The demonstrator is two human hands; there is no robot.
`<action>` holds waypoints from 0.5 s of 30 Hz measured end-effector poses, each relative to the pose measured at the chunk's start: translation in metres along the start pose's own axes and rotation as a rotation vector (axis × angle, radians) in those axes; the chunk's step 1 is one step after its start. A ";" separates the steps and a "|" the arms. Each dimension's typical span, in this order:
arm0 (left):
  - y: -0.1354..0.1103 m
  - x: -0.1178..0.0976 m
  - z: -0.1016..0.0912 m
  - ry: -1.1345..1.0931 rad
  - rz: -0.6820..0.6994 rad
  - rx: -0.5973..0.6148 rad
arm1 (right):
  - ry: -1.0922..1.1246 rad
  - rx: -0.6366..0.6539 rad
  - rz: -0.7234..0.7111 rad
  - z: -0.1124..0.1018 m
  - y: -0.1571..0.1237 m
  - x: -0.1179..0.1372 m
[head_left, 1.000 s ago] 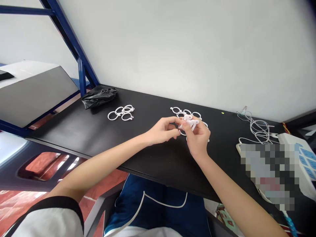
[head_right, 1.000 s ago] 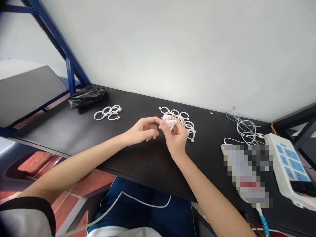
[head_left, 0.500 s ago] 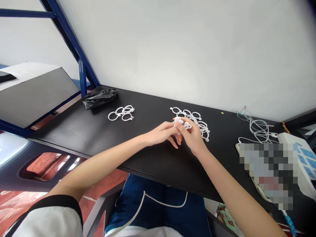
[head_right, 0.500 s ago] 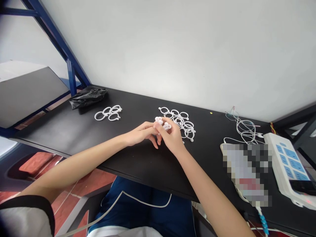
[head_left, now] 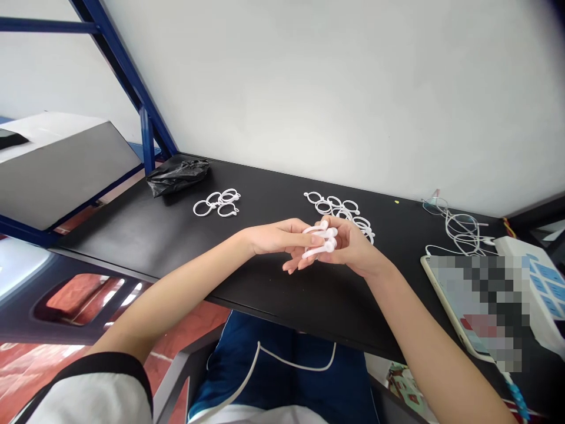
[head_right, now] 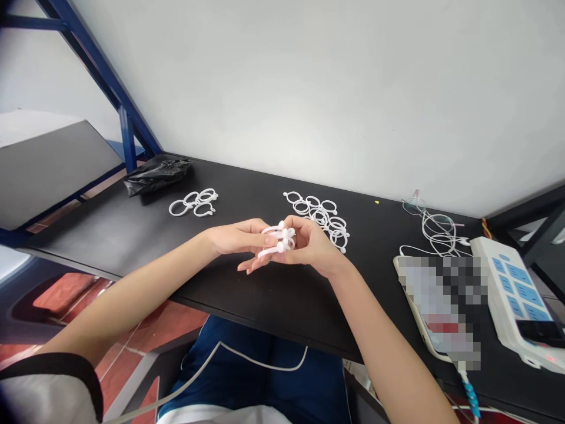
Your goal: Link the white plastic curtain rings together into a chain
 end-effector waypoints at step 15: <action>-0.015 -0.010 0.012 0.317 -0.055 0.069 | -0.061 0.231 -0.023 0.030 -0.015 0.020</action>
Point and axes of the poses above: each hand's wrist, its own y-axis towards the middle knuckle, its own z-axis out of the palm, x = y × z, the point moved 4 cm from there along y, towards the middle knuckle, and after that the axes turned 10 degrees about -z, right-handed, at the moved point
